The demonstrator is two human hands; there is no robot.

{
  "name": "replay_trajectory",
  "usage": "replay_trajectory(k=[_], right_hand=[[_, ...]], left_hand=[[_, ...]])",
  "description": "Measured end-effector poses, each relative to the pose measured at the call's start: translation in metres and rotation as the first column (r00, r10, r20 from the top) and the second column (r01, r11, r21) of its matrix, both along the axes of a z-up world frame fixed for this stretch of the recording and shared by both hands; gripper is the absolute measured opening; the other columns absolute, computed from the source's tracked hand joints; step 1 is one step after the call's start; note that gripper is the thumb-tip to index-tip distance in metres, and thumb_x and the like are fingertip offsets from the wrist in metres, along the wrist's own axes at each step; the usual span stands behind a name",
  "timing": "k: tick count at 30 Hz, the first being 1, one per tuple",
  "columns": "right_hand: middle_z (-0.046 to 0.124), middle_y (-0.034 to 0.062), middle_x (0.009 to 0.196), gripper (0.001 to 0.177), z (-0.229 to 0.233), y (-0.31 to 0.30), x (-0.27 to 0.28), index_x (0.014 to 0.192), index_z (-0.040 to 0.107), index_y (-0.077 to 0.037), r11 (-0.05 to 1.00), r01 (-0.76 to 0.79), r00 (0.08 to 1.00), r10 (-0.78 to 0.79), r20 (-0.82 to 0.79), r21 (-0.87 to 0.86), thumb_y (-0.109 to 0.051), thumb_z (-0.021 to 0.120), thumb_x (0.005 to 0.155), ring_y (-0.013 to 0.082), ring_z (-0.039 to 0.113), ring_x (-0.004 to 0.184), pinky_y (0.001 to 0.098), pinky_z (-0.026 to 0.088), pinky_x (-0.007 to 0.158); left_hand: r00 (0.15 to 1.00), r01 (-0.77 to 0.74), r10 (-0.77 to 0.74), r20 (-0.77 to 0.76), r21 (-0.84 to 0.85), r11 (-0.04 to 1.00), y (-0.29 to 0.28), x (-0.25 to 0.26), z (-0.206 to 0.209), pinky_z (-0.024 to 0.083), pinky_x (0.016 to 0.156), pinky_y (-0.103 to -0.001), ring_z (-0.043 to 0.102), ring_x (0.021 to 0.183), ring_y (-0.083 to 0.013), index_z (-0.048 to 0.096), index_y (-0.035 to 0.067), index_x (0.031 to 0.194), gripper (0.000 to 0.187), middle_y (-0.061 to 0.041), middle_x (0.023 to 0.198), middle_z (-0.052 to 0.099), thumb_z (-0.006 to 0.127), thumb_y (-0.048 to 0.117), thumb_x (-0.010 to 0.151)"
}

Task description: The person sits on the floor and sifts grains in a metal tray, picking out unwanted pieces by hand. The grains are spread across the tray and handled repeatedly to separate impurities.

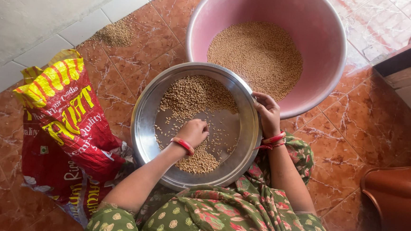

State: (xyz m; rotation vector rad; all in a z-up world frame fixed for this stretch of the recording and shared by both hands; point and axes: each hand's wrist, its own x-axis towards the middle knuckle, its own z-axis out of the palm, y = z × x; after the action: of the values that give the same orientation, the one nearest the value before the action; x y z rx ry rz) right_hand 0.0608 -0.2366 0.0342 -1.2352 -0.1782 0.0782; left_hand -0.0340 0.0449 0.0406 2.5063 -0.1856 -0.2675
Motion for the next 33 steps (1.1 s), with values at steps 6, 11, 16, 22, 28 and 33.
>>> replay_trajectory(k=[6, 11, 16, 22, 28, 33], right_hand=[[0.071, 0.0113, 0.116, 0.032, 0.0, 0.0, 0.0, 0.127, 0.064, 0.006, 1.0, -0.004, 1.0, 0.004, -0.005, 0.013, 0.0, 0.063, 0.096, 0.0146, 0.068, 0.104, 0.0272, 0.055, 0.094], [0.071, 0.0112, 0.116, 0.032, -0.001, -0.001, -0.001, 0.127, 0.064, 0.007, 1.0, 0.007, 1.0, -0.008, -0.008, -0.012, -0.001, 0.063, 0.097, 0.014, 0.067, 0.103, 0.0266, 0.054, 0.094], [0.072, 0.0112, 0.115, 0.032, -0.001, 0.0, 0.0, 0.128, 0.064, 0.006, 1.0, 0.006, 1.0, -0.006, -0.003, -0.017, -0.001, 0.063, 0.096, 0.0145, 0.067, 0.103, 0.0268, 0.054, 0.094], [0.071, 0.0109, 0.117, 0.033, -0.001, -0.002, -0.001, 0.128, 0.064, 0.006, 0.999, 0.016, 1.0, -0.016, -0.004, -0.033, 0.0, 0.062, 0.096, 0.0142, 0.067, 0.105, 0.0266, 0.054, 0.095], [0.071, 0.0114, 0.117, 0.033, -0.001, -0.002, 0.001, 0.128, 0.065, 0.006, 1.0, 0.008, 1.0, -0.008, 0.001, -0.023, 0.001, 0.063, 0.096, 0.0149, 0.067, 0.104, 0.0272, 0.055, 0.095], [0.071, 0.0119, 0.118, 0.031, -0.001, -0.001, 0.0, 0.128, 0.064, 0.006, 1.0, -0.008, 1.0, 0.008, -0.007, 0.002, 0.0, 0.062, 0.097, 0.0151, 0.067, 0.106, 0.0276, 0.055, 0.096]], left_hand=[[0.993, 0.052, -0.057, 0.103, 0.057, 0.997, -0.006, 0.001, -0.012, 0.057, 0.082, -0.045, 0.07, 0.085, -0.0331, 0.073, 0.002, 0.085, 0.014, -0.018, 0.091, 0.072, 0.07, 0.015, 0.083], [0.851, -0.436, 0.088, -0.518, -0.602, 0.669, 0.031, 0.04, -0.016, 0.056, 0.072, -0.043, 0.072, 0.074, -0.0256, 0.069, 0.001, 0.093, 0.012, -0.019, 0.092, 0.075, 0.063, 0.011, 0.089], [0.981, -0.16, 0.128, -0.147, -0.234, 0.959, 0.023, 0.032, -0.01, 0.06, 0.079, -0.036, 0.074, 0.082, -0.0225, 0.076, 0.005, 0.089, 0.013, -0.011, 0.091, 0.077, 0.07, 0.016, 0.084], [0.999, -0.039, 0.04, 0.016, -0.057, 0.998, 0.01, 0.027, -0.012, 0.058, 0.083, -0.04, 0.072, 0.086, -0.0266, 0.077, 0.007, 0.088, 0.013, -0.011, 0.093, 0.074, 0.074, 0.018, 0.083], [0.992, -0.076, 0.074, 0.098, 0.013, 0.997, 0.009, 0.033, -0.016, 0.058, 0.086, -0.04, 0.071, 0.089, -0.0286, 0.074, 0.007, 0.088, 0.009, -0.013, 0.097, 0.072, 0.07, 0.015, 0.087], [0.999, 0.048, -0.048, 0.01, -0.045, 0.998, -0.012, 0.02, -0.013, 0.057, 0.086, -0.041, 0.071, 0.091, -0.0289, 0.073, 0.008, 0.087, 0.009, -0.012, 0.097, 0.072, 0.071, 0.016, 0.086]])
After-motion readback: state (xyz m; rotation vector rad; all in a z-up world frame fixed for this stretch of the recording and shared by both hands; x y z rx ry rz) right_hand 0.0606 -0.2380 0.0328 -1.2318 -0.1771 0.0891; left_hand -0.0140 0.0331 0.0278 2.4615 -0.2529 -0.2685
